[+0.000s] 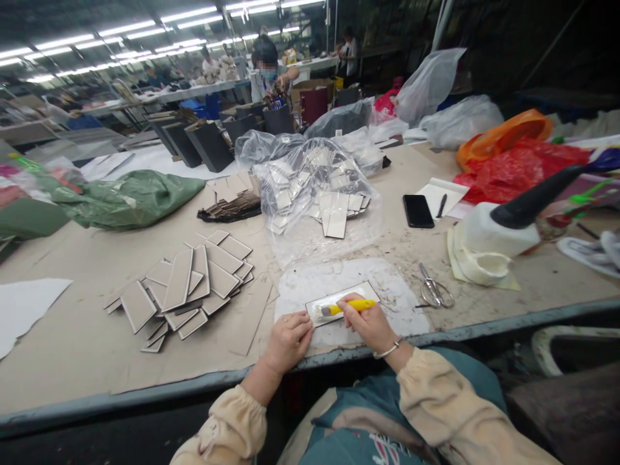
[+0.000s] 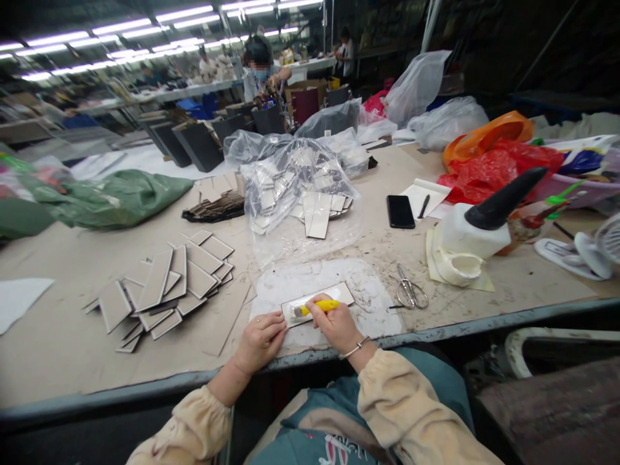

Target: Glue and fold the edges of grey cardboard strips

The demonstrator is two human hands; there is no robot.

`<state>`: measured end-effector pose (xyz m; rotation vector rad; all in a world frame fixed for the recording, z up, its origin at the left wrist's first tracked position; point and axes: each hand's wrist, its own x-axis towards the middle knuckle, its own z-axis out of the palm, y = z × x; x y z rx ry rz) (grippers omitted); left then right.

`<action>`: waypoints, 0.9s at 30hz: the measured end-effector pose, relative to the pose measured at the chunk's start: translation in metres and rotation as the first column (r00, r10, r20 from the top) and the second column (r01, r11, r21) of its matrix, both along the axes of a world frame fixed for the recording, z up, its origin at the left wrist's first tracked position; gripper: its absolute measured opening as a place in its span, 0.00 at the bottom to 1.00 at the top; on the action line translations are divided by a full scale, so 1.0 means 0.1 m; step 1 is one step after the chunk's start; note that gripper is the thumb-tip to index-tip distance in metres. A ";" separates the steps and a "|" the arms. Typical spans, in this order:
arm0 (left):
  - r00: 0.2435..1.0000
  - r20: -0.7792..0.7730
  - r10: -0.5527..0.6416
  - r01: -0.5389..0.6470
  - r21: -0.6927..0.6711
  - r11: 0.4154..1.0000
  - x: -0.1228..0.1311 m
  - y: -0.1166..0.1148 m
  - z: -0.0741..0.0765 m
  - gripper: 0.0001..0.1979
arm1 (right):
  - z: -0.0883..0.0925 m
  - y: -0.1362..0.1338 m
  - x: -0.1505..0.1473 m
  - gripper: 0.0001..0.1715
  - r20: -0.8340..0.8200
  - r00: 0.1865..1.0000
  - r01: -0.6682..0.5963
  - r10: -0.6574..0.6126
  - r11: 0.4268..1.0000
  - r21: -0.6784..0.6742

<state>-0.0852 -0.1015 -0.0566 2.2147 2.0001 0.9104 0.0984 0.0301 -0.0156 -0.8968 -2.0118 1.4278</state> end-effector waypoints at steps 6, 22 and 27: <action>1.000 -0.004 -0.006 0.006 -0.002 1.000 0.00 0.02 0.02 0.08 | -0.06 0.02 -0.05 0.16 0.046 0.998 -0.051 0.050 0.998 0.023; 0.999 0.010 -0.033 0.033 0.019 0.999 -0.02 0.02 0.03 0.09 | -0.07 0.55 0.67 0.18 0.202 0.969 0.076 -0.143 0.948 0.308; 0.999 0.018 -0.031 0.031 0.020 0.999 -0.02 0.02 0.02 0.08 | -0.02 0.66 0.76 0.19 0.224 0.957 0.084 -0.185 0.914 0.396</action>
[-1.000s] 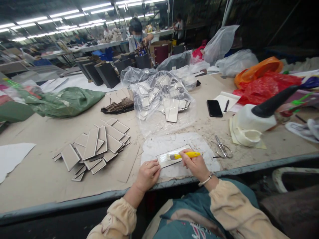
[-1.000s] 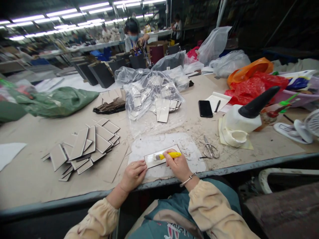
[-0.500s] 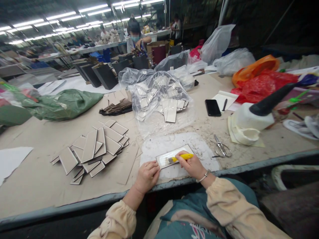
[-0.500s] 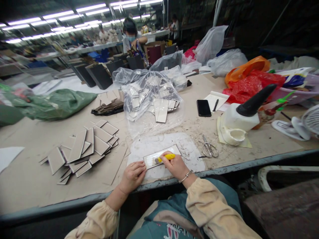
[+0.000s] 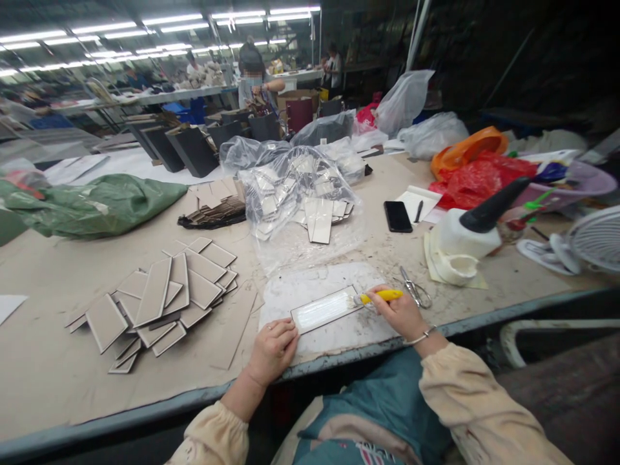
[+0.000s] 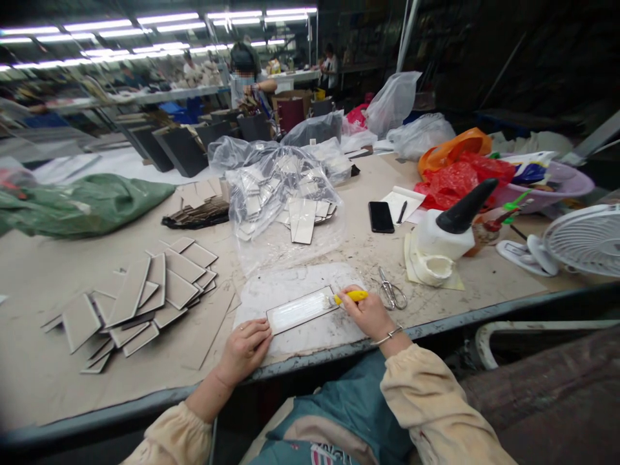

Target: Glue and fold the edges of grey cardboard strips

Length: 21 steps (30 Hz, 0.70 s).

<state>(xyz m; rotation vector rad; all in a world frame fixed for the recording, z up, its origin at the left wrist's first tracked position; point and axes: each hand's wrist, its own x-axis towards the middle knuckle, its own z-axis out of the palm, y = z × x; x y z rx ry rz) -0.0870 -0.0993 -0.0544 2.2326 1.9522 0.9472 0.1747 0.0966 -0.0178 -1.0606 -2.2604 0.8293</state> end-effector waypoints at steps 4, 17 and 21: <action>1.000 -0.003 0.002 -0.002 -0.005 1.000 0.00 0.00 -0.02 0.08 | 0.00 0.06 0.04 0.18 0.041 0.999 -0.012 0.011 0.999 0.044; 1.000 0.006 0.010 -0.010 -0.007 1.000 0.00 0.00 -0.04 0.07 | 0.08 0.09 -0.09 0.19 -0.058 0.998 0.013 -0.019 0.995 -0.095; 1.000 0.011 0.006 -0.005 -0.010 1.000 0.00 0.00 -0.04 0.07 | 0.02 0.15 -0.07 0.20 0.005 0.999 0.045 -0.045 0.999 -0.005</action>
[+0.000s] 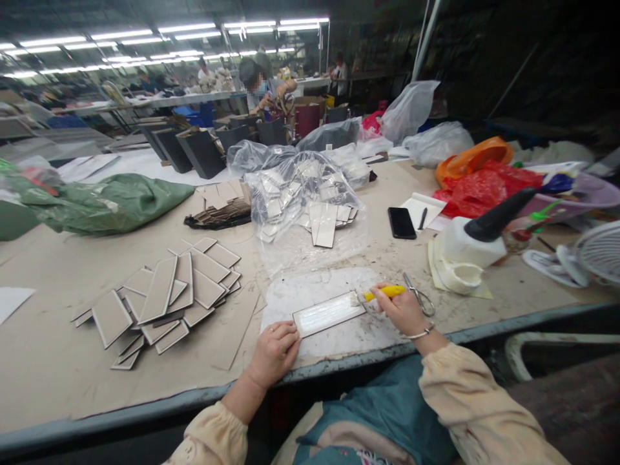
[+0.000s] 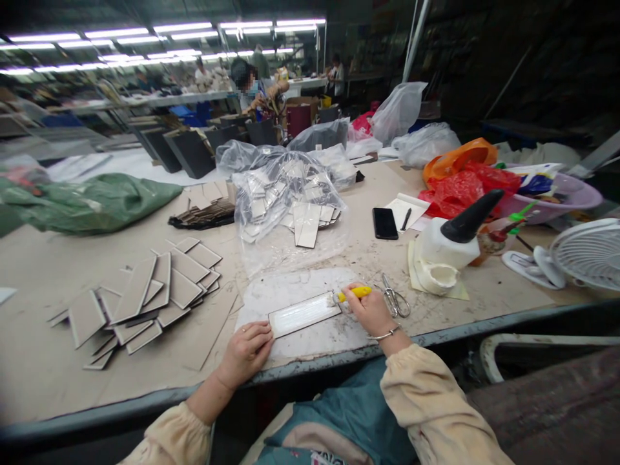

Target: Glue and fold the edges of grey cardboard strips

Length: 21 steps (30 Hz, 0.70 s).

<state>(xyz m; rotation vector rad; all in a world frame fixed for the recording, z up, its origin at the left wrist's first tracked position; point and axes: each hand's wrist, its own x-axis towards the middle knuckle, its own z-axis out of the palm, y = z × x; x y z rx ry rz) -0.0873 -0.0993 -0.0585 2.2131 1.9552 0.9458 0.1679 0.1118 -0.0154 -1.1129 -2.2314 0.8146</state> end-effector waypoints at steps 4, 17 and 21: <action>1.000 -0.004 0.005 -0.005 -0.007 1.000 0.00 -0.01 0.00 0.07 | 0.06 -0.03 0.07 0.20 -0.066 0.995 0.072 -0.076 0.995 -0.070; 1.000 0.000 0.020 -0.020 0.012 1.000 0.03 -0.03 -0.02 0.08 | -0.05 -0.76 -0.70 0.16 -0.366 0.925 -0.259 0.096 0.866 -0.428; 1.000 -0.005 0.020 -0.020 0.006 1.000 0.03 -0.03 -0.02 0.08 | -0.09 -0.78 -0.78 0.15 -0.285 0.941 -0.286 0.184 0.881 -0.376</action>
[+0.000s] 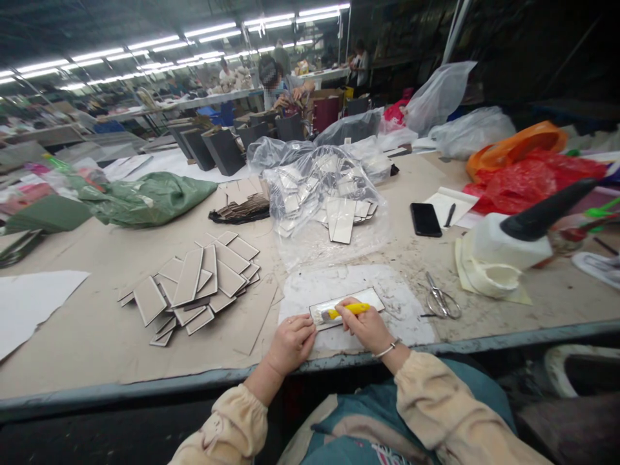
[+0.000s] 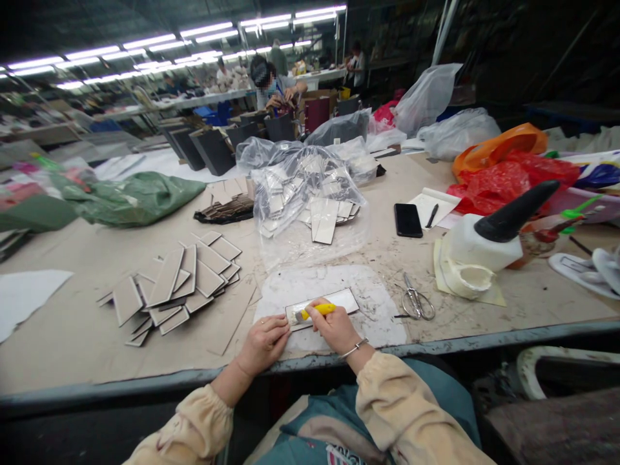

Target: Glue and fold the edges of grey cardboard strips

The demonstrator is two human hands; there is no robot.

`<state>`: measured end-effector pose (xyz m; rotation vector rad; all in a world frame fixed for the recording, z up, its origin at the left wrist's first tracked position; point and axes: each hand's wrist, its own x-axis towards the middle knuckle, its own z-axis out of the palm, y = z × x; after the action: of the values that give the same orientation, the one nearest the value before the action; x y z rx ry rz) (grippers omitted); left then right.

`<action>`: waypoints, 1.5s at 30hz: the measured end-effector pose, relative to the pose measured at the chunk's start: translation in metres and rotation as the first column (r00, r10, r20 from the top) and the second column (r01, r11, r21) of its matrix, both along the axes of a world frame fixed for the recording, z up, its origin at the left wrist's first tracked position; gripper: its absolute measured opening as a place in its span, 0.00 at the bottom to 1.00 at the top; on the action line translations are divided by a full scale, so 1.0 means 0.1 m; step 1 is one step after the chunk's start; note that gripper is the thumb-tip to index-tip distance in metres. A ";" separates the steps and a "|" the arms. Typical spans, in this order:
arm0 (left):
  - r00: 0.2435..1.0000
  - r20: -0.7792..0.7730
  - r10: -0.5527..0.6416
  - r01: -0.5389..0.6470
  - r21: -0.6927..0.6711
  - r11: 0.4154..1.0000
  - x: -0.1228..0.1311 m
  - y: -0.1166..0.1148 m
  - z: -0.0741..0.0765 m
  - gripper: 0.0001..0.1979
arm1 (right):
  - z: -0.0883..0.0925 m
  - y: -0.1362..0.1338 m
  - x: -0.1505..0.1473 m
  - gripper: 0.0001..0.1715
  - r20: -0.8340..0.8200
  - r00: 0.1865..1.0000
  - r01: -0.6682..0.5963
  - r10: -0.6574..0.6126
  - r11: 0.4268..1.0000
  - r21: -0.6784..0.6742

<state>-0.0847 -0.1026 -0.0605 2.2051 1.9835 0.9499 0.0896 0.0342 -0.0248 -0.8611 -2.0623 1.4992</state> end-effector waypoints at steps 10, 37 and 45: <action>0.999 0.024 0.027 -0.026 -0.018 0.999 0.02 -0.01 0.04 0.08 | -0.03 0.21 0.49 0.18 -0.129 0.906 0.382 -0.402 0.911 -0.158; 0.588 -0.096 0.803 -0.748 -0.443 0.494 -0.78 -0.46 0.42 0.24 | -0.35 0.18 0.95 0.10 -0.242 0.904 0.428 -0.354 0.726 0.537; 0.593 0.341 0.729 -0.611 -0.399 0.684 -0.67 -0.61 0.62 0.19 | -0.34 0.13 0.92 0.14 -0.214 0.943 0.328 -0.255 0.823 0.463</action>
<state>-0.1516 -0.1633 0.0018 0.8928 2.5021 1.0736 0.1814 0.0476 -0.0589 -0.7874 -1.9619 0.7862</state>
